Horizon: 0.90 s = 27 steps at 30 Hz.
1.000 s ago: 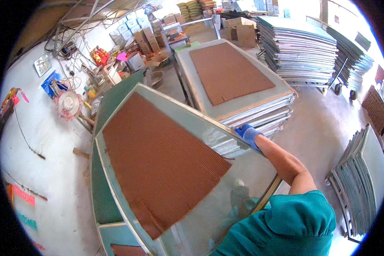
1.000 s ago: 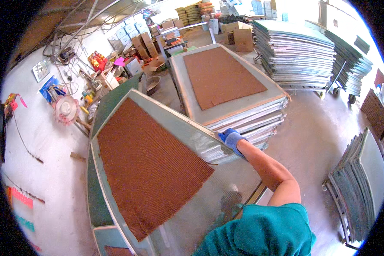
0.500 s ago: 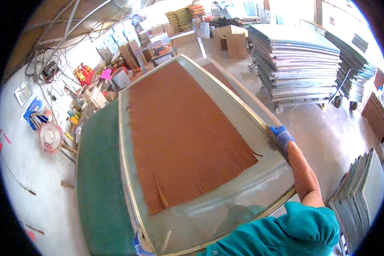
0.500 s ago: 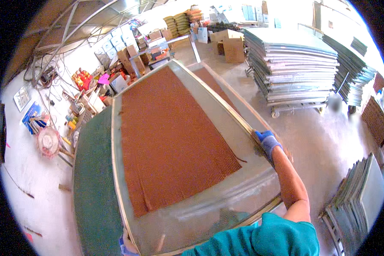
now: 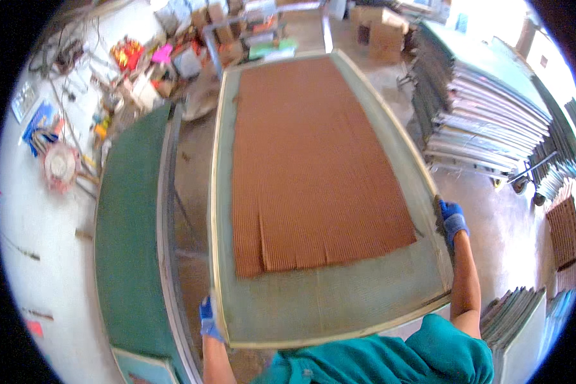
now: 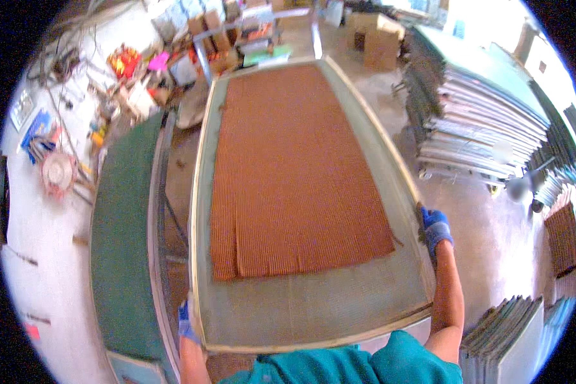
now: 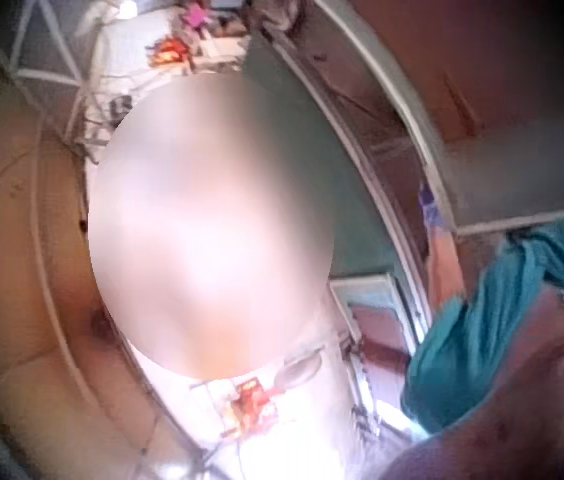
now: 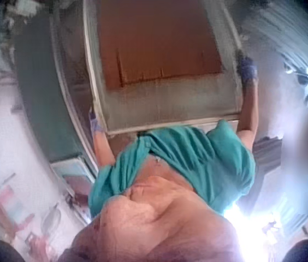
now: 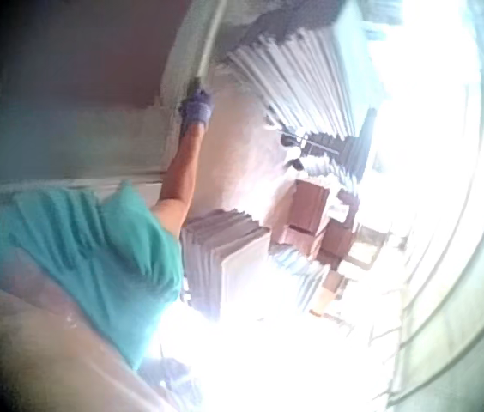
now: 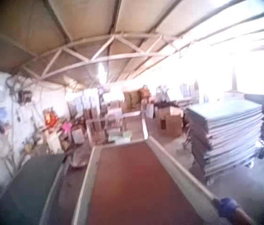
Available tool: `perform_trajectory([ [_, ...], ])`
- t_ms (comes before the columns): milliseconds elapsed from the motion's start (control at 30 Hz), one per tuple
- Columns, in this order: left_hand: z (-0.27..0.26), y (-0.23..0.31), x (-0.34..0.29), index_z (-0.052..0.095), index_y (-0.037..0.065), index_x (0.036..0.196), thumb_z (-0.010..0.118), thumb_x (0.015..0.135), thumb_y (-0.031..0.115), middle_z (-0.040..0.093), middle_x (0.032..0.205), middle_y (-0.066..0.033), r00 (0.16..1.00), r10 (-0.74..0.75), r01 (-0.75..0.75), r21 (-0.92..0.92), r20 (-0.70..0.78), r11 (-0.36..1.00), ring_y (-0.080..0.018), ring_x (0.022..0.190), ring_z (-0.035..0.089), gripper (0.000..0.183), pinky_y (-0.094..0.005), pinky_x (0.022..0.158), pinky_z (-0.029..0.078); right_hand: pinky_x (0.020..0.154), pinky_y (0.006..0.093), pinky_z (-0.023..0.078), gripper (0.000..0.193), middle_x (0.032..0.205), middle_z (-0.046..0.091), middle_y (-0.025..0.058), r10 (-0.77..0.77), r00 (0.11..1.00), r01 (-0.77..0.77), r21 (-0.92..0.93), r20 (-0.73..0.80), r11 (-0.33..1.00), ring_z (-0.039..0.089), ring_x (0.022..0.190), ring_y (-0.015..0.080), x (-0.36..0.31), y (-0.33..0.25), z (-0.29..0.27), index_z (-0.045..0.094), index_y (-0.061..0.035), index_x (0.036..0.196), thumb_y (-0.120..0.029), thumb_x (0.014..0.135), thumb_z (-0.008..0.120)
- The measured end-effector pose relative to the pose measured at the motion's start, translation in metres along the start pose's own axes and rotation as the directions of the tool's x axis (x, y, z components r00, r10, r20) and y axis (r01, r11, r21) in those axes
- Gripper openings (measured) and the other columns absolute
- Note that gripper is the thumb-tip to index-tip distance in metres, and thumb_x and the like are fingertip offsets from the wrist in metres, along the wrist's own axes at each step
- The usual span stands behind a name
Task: The person places rectangular brown textured sheets into large metal trays on a conveyor belt. They then lift the filled trays and stack them onto a nearby rack. The process is repeated continuously with new trays arriving on the belt.
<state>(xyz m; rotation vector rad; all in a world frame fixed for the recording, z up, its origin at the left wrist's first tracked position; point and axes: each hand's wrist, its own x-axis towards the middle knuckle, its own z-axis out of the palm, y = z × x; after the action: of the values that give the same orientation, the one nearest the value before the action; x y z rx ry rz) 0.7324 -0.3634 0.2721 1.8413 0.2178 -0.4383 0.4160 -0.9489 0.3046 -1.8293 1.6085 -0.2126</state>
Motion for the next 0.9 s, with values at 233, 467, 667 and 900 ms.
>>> perform_trajectory([
  [233,0.007,0.013,-0.005,0.06,0.006,0.085,0.041,0.084,0.037,0.06,0.074,-0.0209,0.946,0.271,-0.238,0.948,0.177,0.211,-0.0407,0.07,0.057,0.037,-0.0454,0.063,0.046,0.068,0.0427,0.048,0.049,0.078,0.061,0.0198,-0.318,0.934,0.317,-0.792,0.165,0.522,0.06,0.074,0.0354,-0.006,-0.014,0.002,0.063,-0.0074,0.079,-0.047,0.086,0.034],
  [467,0.069,0.112,0.024,0.058,0.003,0.096,0.056,0.078,0.04,0.061,0.09,-0.0196,0.884,0.418,-0.439,0.686,0.212,0.581,-0.0324,0.084,0.06,0.042,-0.0403,0.074,0.046,0.065,0.0438,0.047,0.051,0.075,0.061,0.0198,-0.305,0.941,0.296,-0.795,0.146,0.53,0.06,0.072,0.0351,-0.009,-0.022,0.004,0.062,-0.0077,0.076,-0.048,0.086,0.032],
  [667,0.158,0.115,0.077,0.042,-0.008,0.116,0.072,0.065,0.041,0.052,0.111,-0.0233,0.961,0.238,-0.276,0.532,0.14,0.801,-0.0296,0.104,0.051,0.076,-0.0364,0.087,0.04,0.067,0.0445,0.047,0.047,0.081,0.061,0.0193,-0.287,0.957,0.23,-0.705,0.039,0.671,0.059,0.077,0.0361,-0.004,0.002,0.016,0.058,-0.0097,0.083,-0.051,0.084,0.035],
  [900,0.193,0.126,0.082,0.046,-0.005,0.11,0.077,0.062,0.03,0.057,0.101,-0.0142,0.95,0.004,-0.142,0.421,0.311,0.896,-0.0242,0.091,0.056,0.067,-0.0341,0.079,0.046,0.063,0.0449,0.046,0.046,0.078,0.061,0.0181,-0.315,0.949,0.244,-0.682,0.021,0.689,0.059,0.074,0.0364,-0.01,-0.007,0.013,0.057,-0.0091,0.082,-0.05,0.084,0.036],
])
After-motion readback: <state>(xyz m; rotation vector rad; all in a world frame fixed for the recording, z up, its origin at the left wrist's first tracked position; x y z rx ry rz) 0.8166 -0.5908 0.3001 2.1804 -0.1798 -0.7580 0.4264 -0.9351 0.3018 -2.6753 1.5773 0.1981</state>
